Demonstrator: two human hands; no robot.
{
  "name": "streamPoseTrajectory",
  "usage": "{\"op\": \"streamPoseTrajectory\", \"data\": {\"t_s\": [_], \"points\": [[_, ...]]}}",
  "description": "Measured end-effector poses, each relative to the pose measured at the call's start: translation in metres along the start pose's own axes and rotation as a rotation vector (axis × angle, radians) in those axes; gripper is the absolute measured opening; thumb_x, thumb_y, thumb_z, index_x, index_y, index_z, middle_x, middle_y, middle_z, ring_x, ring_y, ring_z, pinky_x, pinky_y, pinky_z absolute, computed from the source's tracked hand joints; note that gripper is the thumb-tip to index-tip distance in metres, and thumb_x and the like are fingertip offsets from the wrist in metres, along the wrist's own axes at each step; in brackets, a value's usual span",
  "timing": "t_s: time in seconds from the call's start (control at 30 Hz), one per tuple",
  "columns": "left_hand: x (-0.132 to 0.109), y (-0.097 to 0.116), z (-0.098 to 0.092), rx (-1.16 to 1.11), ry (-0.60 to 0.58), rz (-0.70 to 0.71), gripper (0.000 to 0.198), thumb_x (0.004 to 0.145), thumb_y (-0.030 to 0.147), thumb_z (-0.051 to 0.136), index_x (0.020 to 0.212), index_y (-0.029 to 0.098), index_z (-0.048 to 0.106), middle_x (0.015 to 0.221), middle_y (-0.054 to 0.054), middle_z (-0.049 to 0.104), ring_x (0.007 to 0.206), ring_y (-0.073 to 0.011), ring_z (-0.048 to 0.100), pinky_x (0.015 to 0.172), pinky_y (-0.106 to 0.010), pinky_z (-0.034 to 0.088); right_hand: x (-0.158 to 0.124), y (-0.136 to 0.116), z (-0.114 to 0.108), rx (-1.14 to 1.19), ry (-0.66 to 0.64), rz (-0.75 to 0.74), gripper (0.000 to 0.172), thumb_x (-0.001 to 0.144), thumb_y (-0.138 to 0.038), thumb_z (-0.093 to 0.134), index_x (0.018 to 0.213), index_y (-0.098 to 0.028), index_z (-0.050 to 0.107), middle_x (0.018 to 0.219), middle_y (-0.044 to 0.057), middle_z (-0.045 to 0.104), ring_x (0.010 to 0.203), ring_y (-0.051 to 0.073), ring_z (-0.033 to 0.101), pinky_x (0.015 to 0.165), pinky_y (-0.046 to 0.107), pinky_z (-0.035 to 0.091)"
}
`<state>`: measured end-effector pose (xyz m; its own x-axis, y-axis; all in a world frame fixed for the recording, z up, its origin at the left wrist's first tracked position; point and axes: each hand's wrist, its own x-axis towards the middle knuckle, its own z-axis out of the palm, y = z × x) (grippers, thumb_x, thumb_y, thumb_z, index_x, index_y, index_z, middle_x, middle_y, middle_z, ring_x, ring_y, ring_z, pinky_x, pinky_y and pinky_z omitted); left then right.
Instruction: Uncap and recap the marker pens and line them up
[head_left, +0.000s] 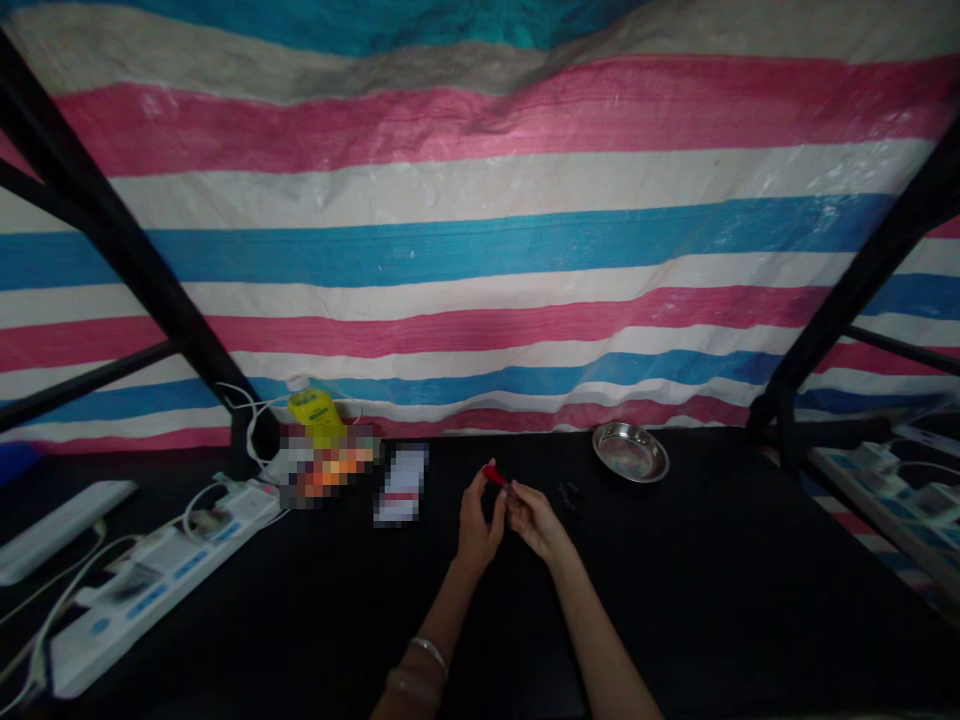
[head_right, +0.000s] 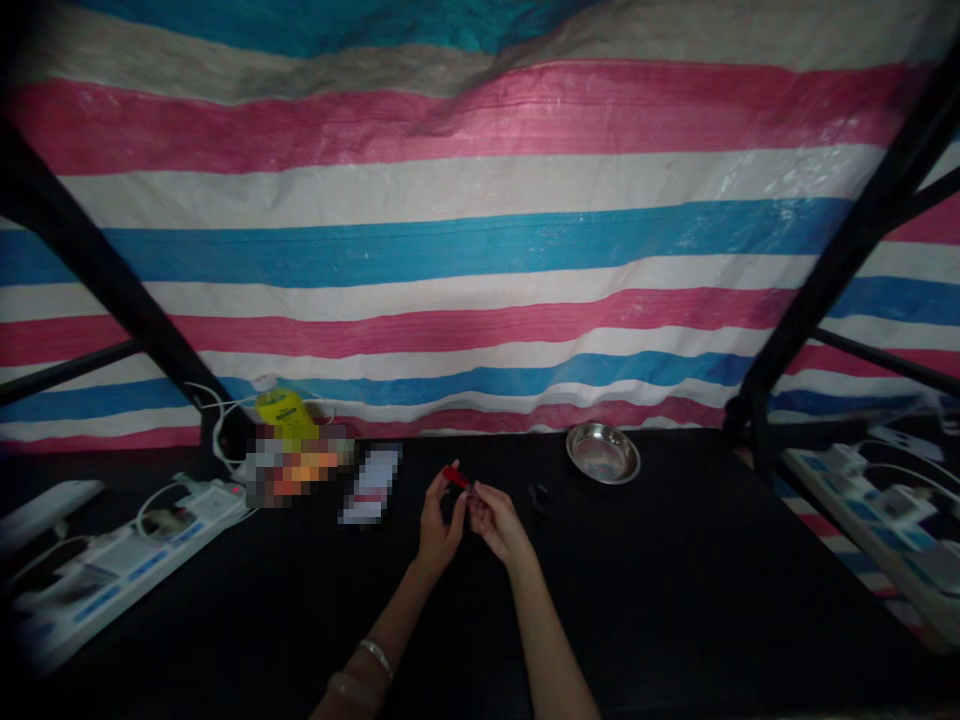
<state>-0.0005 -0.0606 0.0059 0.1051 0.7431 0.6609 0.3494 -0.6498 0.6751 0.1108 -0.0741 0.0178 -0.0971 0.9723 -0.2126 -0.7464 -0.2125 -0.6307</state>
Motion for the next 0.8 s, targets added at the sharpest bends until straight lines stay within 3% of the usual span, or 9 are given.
{"op": "streamPoseTrajectory", "data": {"t_s": [0.2,0.3,0.37,0.47,0.67,0.8], "points": [[0.018,0.026,0.003,-0.136,0.049,-0.237,0.048,0.088,0.034,0.046,0.130,0.019,0.031,0.106,-0.009,0.063,0.093,-0.0169,0.061,0.083,-0.034,0.049,-0.002,-0.001,0.002,-0.012,-0.083,0.077,0.032,0.065,-0.042,0.072,0.064,-0.016,0.055,0.043,-0.009,0.042,0.031,0.001,0.028,0.032,0.016,0.014],[0.035,0.036,-0.003,-0.104,-0.070,-0.273,0.035,0.085,0.035,0.050,0.116,0.021,0.047,0.091,-0.004,0.065,0.078,-0.0144,0.062,0.074,-0.028,0.049,-0.002,-0.006,0.000,-0.024,-0.104,0.066,0.035,0.068,-0.048,0.068,0.062,-0.017,0.052,0.039,-0.011,0.034,0.029,0.001,0.022,0.032,0.017,0.012],[0.046,0.040,-0.009,-0.086,-0.221,-0.257,0.028,0.082,0.035,0.055,0.105,0.021,0.053,0.082,-0.001,0.065,0.074,-0.0138,0.061,0.071,-0.026,0.048,-0.002,-0.009,-0.003,-0.007,-0.080,0.044,0.039,0.069,-0.050,0.066,0.057,-0.018,0.047,0.038,-0.012,0.030,0.029,0.001,0.020,0.032,0.017,0.012],[0.059,0.043,-0.018,-0.082,-0.426,-0.222,0.018,0.078,0.036,0.059,0.089,0.021,0.059,0.071,0.003,0.064,0.068,-0.0131,0.060,0.066,-0.024,0.047,-0.001,-0.009,-0.005,-0.018,0.021,-0.044,0.048,0.069,-0.053,0.064,0.049,-0.020,0.035,0.036,-0.012,0.024,0.029,0.001,0.019,0.032,0.017,0.012],[0.072,0.053,-0.032,-0.029,-0.555,-0.150,0.016,0.076,0.034,0.060,0.075,0.018,0.062,0.068,0.001,0.064,0.066,-0.0134,0.059,0.062,-0.022,0.044,0.002,-0.005,-0.003,-0.180,0.263,-0.278,0.054,0.070,-0.057,0.059,0.046,-0.023,0.025,0.034,-0.012,0.020,0.027,0.003,0.019,0.033,0.020,0.012],[0.077,0.061,-0.036,0.121,-0.637,-0.091,0.015,0.076,0.033,0.059,0.076,0.020,0.066,0.072,-0.001,0.067,0.070,-0.0163,0.059,0.069,-0.026,0.044,-0.004,-0.008,-0.004,-0.429,0.461,-0.504,0.052,0.070,-0.061,0.056,0.045,-0.022,0.031,0.038,-0.008,0.027,0.037,0.006,0.025,0.038,0.022,0.018]]}}
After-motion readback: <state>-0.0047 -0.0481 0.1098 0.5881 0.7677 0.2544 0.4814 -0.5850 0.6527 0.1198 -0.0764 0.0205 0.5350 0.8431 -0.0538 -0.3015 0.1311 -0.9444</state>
